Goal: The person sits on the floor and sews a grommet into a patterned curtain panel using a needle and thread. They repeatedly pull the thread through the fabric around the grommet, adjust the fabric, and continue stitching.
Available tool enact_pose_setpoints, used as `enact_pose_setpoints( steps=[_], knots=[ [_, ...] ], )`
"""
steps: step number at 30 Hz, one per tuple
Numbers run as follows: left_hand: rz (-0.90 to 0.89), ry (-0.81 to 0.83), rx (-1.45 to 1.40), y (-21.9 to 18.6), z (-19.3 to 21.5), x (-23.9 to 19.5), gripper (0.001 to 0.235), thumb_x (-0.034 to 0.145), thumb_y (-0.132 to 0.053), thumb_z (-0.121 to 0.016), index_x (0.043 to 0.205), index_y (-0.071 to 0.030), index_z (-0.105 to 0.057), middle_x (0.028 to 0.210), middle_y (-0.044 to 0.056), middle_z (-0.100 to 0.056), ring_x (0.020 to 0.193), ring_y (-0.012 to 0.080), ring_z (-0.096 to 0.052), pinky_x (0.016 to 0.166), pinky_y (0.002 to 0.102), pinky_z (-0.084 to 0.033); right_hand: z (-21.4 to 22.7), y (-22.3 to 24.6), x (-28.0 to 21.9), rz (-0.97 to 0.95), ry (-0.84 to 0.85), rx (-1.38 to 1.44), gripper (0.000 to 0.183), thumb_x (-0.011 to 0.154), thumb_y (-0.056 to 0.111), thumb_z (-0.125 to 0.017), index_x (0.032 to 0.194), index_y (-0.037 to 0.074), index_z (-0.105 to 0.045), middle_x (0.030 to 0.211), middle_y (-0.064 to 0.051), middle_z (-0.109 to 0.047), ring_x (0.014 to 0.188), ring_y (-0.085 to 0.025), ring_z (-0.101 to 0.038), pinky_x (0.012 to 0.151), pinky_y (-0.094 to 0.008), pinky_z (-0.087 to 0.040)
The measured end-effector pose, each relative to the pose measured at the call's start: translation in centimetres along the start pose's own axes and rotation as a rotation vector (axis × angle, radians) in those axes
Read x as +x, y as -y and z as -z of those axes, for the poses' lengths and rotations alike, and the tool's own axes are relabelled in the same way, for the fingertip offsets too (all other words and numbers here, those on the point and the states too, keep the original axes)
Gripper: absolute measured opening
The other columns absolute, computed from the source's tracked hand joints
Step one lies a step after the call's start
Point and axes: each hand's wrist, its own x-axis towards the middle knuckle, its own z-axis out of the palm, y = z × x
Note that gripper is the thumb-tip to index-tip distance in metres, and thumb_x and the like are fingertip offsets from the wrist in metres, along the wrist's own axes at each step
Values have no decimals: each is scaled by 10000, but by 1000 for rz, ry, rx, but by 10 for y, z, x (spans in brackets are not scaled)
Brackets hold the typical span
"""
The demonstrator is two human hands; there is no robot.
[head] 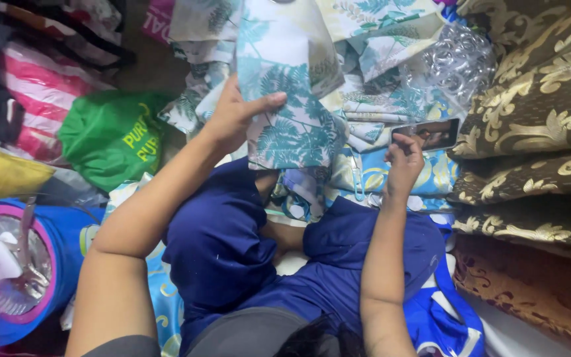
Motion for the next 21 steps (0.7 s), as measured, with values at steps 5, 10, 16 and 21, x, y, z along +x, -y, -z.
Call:
enact_pose_setpoints(
  steps=[5, 10, 16, 21],
  knots=[
    [56, -47, 51, 5, -13, 1, 228, 676, -49, -814, 849, -67, -667, 738, 52, -699, 685, 133, -697, 639, 266, -576, 3, -10, 4, 9, 21, 109, 219, 817, -21, -521, 1008, -13, -629, 782, -62, -500, 511, -95, -536, 428, -198, -471],
    [104, -13, 37, 18, -12, 7, 219, 667, -36, -810, 831, -59, -667, 723, 68, -696, 652, 146, -691, 609, 259, -563, -2, -4, -1, 16, 21, 156, 215, 818, -9, -508, 998, -16, -625, 720, -60, -460, 483, -107, -502, 422, -213, -458],
    [117, 18, 42, 12, -16, 6, 228, 663, -25, -808, 838, -49, -663, 725, 72, -696, 657, 151, -691, 607, 264, -566, 0, -10, 2, 23, 12, 145, 232, 803, -14, -501, 1005, -15, -614, 709, -61, -460, 488, -99, -495, 422, -208, -454],
    [132, 40, 48, 27, -7, 12, 238, 673, -29, -805, 858, -39, -656, 734, 86, -698, 661, 173, -699, 594, 271, -572, -5, -2, -3, 23, 4, 138, 266, 769, -14, -504, 1013, -4, -610, 719, -57, -474, 505, -94, -504, 437, -199, -470]
  ],
)
